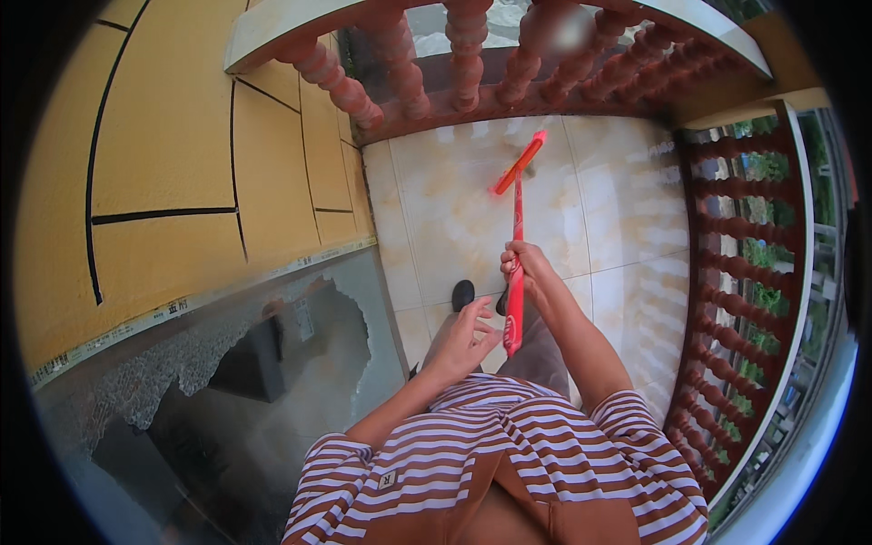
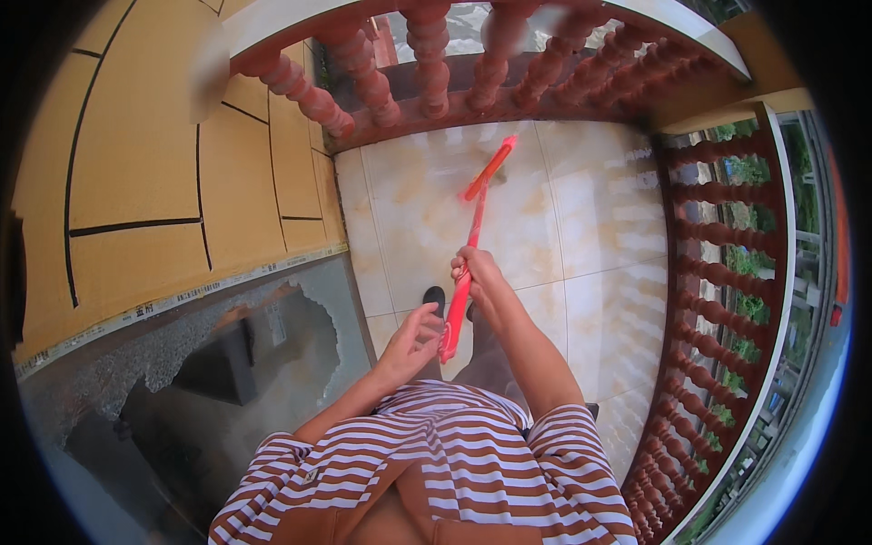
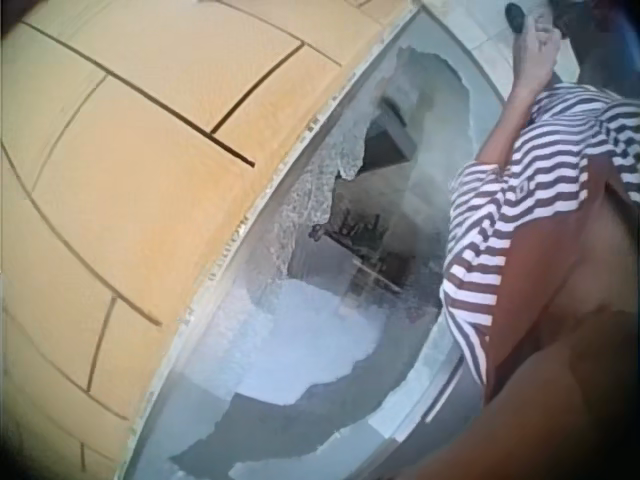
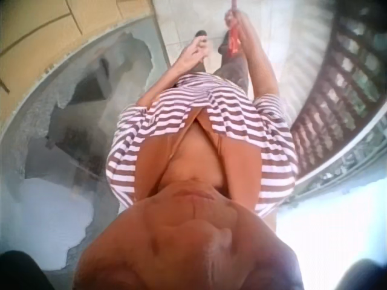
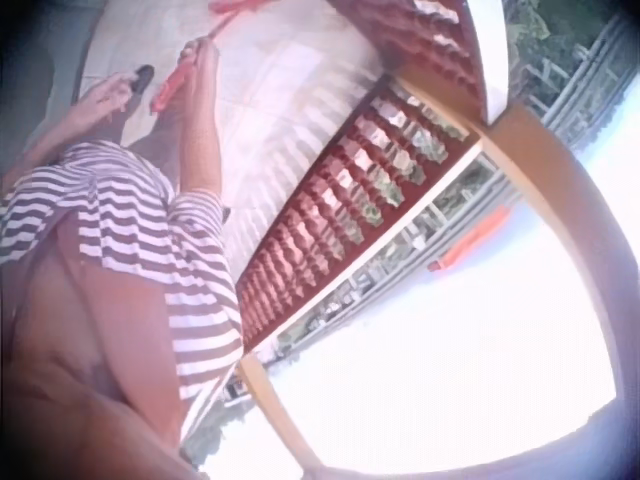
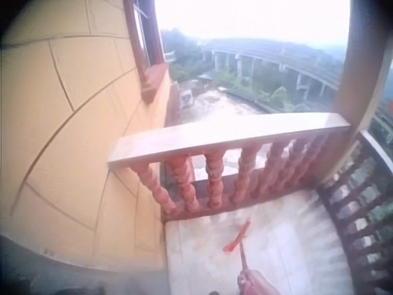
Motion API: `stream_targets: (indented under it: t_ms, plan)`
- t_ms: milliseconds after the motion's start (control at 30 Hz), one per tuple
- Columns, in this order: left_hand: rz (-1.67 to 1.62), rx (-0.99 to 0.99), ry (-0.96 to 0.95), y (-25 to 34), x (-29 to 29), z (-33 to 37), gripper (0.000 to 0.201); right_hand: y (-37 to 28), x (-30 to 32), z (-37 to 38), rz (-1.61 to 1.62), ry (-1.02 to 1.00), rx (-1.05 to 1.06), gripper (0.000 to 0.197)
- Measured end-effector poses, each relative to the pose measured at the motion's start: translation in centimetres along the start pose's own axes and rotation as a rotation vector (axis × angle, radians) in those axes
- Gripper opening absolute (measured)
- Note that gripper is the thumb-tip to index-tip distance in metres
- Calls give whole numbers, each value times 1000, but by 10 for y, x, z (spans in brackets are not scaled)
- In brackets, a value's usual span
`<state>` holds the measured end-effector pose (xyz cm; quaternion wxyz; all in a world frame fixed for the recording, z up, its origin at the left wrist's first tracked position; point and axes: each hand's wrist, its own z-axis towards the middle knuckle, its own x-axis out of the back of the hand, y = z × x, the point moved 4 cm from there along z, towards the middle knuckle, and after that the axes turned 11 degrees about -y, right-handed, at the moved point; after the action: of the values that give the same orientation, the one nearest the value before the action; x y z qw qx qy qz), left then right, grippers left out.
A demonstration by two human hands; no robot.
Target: The person sweeps a tiled balcony floor using a red broom and a metal dustpan. They gather debris into the dustpan, empty it into a bucket, and continue sweeping different sections of the floor. The person also moves a metal bowl and a bucket to clear the workspace.
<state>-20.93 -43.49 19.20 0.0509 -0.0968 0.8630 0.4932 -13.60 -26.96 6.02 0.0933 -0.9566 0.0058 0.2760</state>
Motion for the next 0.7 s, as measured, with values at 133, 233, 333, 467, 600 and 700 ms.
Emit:
stream_targets:
  t_ms: [133,233,333,467,600,700]
  plan:
    - [754,-408,80,91,-13,14,76,13,-23,-5,-40,-97,-19,7]
    - [721,-337,61,105,-18,44,72,-22,-40,23,0,-227,-176,5]
    - [689,-253,168,115,-15,86,61,-80,-32,77,86,-350,-257,4]
    - [469,-4,277,92,12,116,46,-163,23,102,217,-394,-318,3]
    - [337,125,308,79,19,142,39,-263,120,48,226,-251,-195,8]
    - [318,133,224,80,6,180,37,-321,189,-1,250,-219,-111,6]
